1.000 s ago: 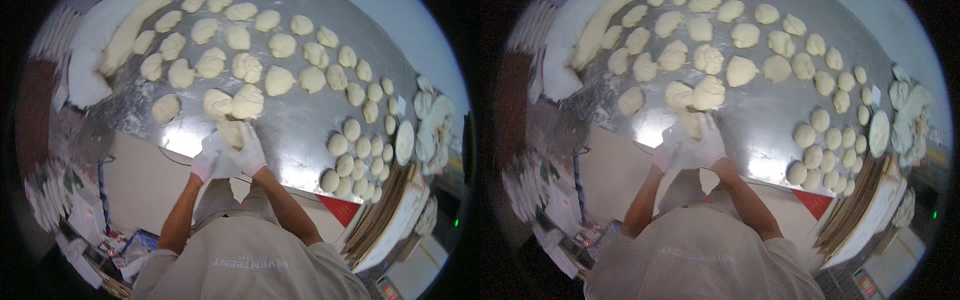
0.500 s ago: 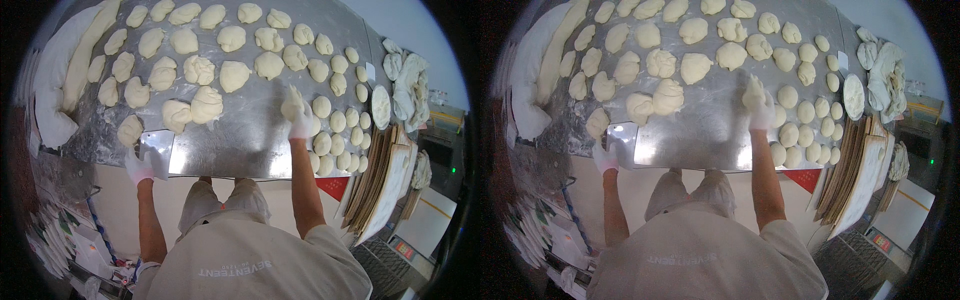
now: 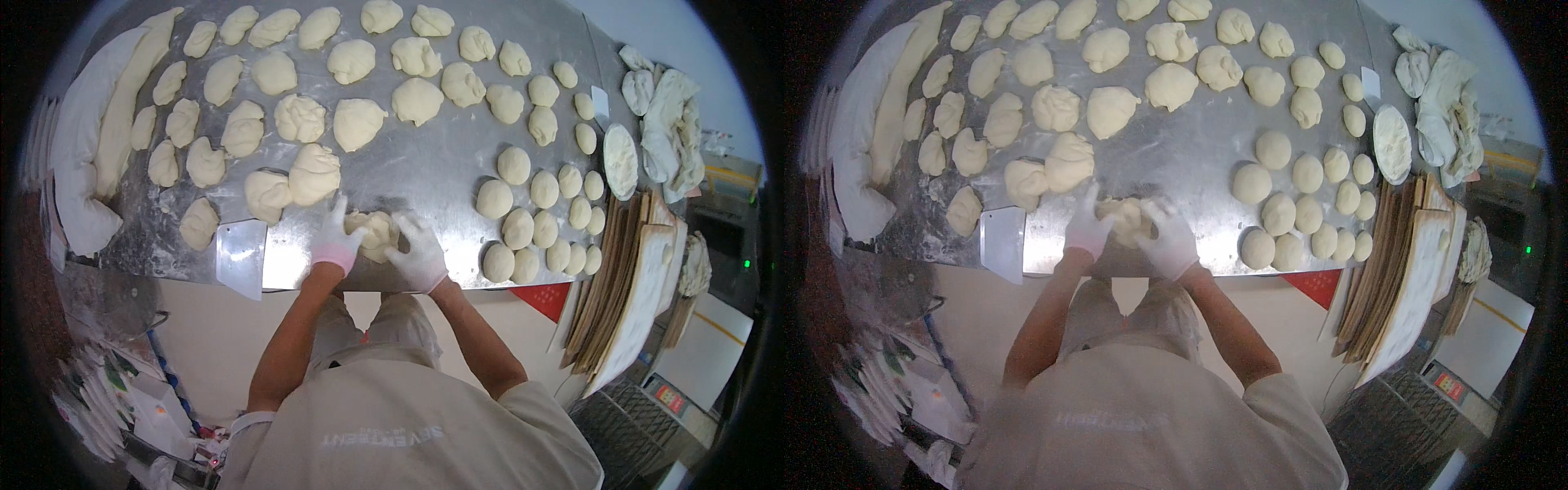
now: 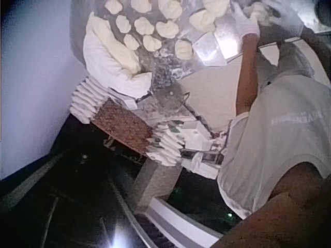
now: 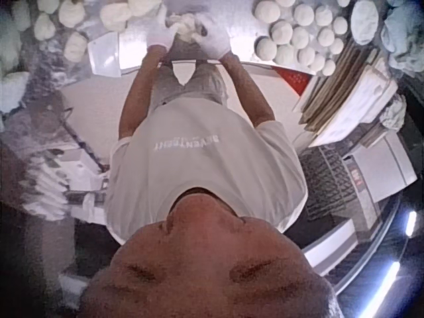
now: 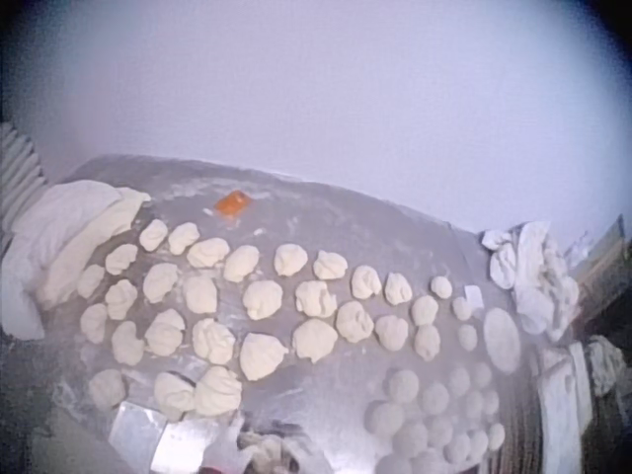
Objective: The person shapes dough into round balls by hand on a stainless steel table, occasionally using a scraper to move and separate the pieces.
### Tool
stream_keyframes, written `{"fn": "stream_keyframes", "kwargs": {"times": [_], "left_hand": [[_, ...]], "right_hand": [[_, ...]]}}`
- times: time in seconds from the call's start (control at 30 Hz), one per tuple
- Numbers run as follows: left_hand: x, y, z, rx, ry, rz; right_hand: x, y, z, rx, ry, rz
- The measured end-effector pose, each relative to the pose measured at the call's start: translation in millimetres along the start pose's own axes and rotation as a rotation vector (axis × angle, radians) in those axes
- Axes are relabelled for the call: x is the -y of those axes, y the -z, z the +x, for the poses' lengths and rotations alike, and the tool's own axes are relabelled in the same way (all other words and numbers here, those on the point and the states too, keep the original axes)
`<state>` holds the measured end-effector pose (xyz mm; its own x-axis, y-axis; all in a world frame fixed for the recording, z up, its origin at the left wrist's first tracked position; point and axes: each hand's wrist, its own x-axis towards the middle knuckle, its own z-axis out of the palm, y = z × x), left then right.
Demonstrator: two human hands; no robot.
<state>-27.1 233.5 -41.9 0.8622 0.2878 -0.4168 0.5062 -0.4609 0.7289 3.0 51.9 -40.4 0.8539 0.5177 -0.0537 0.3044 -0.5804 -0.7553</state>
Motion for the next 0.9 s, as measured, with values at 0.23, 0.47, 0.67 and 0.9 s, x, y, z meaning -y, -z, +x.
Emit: {"fn": "stream_keyframes", "kwargs": {"times": [0.23,0.47,0.67,0.9], "left_hand": [[1.6,-9.9,9.0,0.364,-0.133,0.284],[-15.9,-7.6,15.4,-0.113,-0.776,0.342],[1.8,-1.9,-8.1,0.283,0.062,0.141],[-17.3,0.3,3.1,0.038,-0.534,0.15]], "right_hand": [[-22.4,-28.7,-5.6,0.07,-0.185,-0.051],[-31.8,-44.0,32.0,-0.228,-0.032,-0.156],[3.7,-45.8,-7.7,0.034,-0.031,0.05],[-20.3,-29.1,32.4,-0.089,0.038,-0.233]]}}
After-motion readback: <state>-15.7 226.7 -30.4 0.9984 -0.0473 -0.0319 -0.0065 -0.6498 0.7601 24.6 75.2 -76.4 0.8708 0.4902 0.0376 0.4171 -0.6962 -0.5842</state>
